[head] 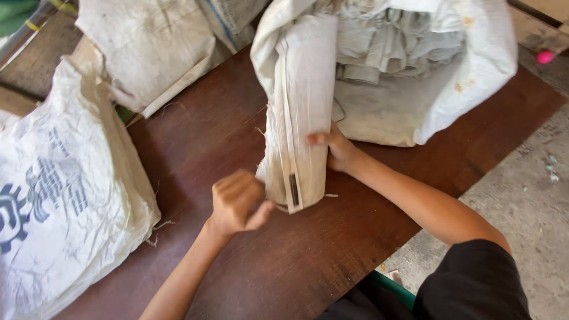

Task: Unfolding, smoothing, and folding large white industrial bags on a wooden table.

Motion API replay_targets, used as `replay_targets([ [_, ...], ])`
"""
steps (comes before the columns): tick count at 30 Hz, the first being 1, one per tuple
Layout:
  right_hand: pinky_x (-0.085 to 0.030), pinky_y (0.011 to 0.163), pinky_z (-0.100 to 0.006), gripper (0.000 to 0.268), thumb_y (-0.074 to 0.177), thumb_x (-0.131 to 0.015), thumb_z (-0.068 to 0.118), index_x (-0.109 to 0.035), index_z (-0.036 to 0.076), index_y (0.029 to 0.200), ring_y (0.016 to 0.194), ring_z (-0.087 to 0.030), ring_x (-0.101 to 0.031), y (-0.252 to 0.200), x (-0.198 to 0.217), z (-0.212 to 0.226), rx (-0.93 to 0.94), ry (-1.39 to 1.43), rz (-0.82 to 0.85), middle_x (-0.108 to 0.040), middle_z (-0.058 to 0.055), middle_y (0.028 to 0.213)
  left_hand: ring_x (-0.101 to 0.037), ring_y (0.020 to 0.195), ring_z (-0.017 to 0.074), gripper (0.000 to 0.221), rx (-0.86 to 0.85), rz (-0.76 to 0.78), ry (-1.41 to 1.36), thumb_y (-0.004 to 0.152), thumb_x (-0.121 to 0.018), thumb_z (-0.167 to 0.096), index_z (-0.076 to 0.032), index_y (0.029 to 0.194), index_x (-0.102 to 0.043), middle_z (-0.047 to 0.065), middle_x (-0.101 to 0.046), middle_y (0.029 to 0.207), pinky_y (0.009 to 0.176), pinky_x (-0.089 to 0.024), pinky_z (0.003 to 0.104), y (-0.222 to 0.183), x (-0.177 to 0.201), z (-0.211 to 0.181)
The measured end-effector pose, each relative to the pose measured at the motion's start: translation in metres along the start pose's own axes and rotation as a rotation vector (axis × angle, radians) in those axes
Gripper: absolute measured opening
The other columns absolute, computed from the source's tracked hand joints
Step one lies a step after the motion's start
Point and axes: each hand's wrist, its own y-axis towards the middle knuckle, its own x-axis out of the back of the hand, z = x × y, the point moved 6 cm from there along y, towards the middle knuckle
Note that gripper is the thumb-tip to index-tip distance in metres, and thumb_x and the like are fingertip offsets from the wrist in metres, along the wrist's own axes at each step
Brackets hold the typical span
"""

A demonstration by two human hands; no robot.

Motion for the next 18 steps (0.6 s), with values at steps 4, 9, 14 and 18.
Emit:
replay_targets([
  [4, -0.053, 0.105, -0.049, 0.101, 0.066, -0.087, 0.041, -0.039, 0.002, 0.146, 0.126, -0.034, -0.058, -0.022, -0.035, -0.040, -0.012, -0.081, 0.063, -0.058, -0.019, 0.131, -0.068, 0.085, 0.0333, 0.052, 0.405, -0.302, -0.175, 0.097, -0.073, -0.033, 0.005, 0.123, -0.048, 0.024, -0.065, 0.102, 0.073, -0.057, 0.038, 0.047, 0.055, -0.008],
  [9, -0.037, 0.118, -0.050, 0.114, 0.075, -0.084, 0.054, -0.022, 0.002, 0.156, 0.141, -0.036, -0.042, -0.034, -0.048, -0.066, -0.076, -0.323, 0.161, -0.043, -0.022, 0.149, -0.077, 0.077, 0.0290, 0.074, 0.950, -0.179, -0.611, 0.083, -0.082, -0.032, 0.007, 0.134, -0.046, 0.024, -0.072, 0.103, 0.068, -0.066, 0.037, 0.001, 0.023, 0.027],
  [14, -0.033, 0.120, -0.051, 0.126, 0.073, -0.076, 0.066, -0.014, 0.003, 0.162, 0.147, -0.036, -0.036, -0.030, -0.068, -0.046, -0.119, -0.245, 0.133, -0.038, -0.022, 0.156, -0.079, 0.076, 0.0265, 0.075, 1.131, -0.174, -0.799, 0.079, -0.082, -0.029, 0.006, 0.137, -0.050, 0.023, -0.075, 0.105, 0.068, -0.069, 0.036, -0.026, 0.036, 0.030],
  [18, -0.032, 0.119, -0.052, 0.127, 0.074, -0.079, 0.065, -0.012, 0.000, 0.161, 0.147, -0.037, -0.035, -0.028, -0.055, -0.055, -0.179, -0.076, 0.179, -0.036, -0.024, 0.156, -0.074, 0.096, 0.0230, 0.075, 1.085, -0.222, -1.011, 0.086, -0.076, -0.023, 0.004, 0.146, -0.042, 0.021, -0.071, 0.117, 0.083, -0.063, 0.036, -0.037, 0.031, 0.028],
])
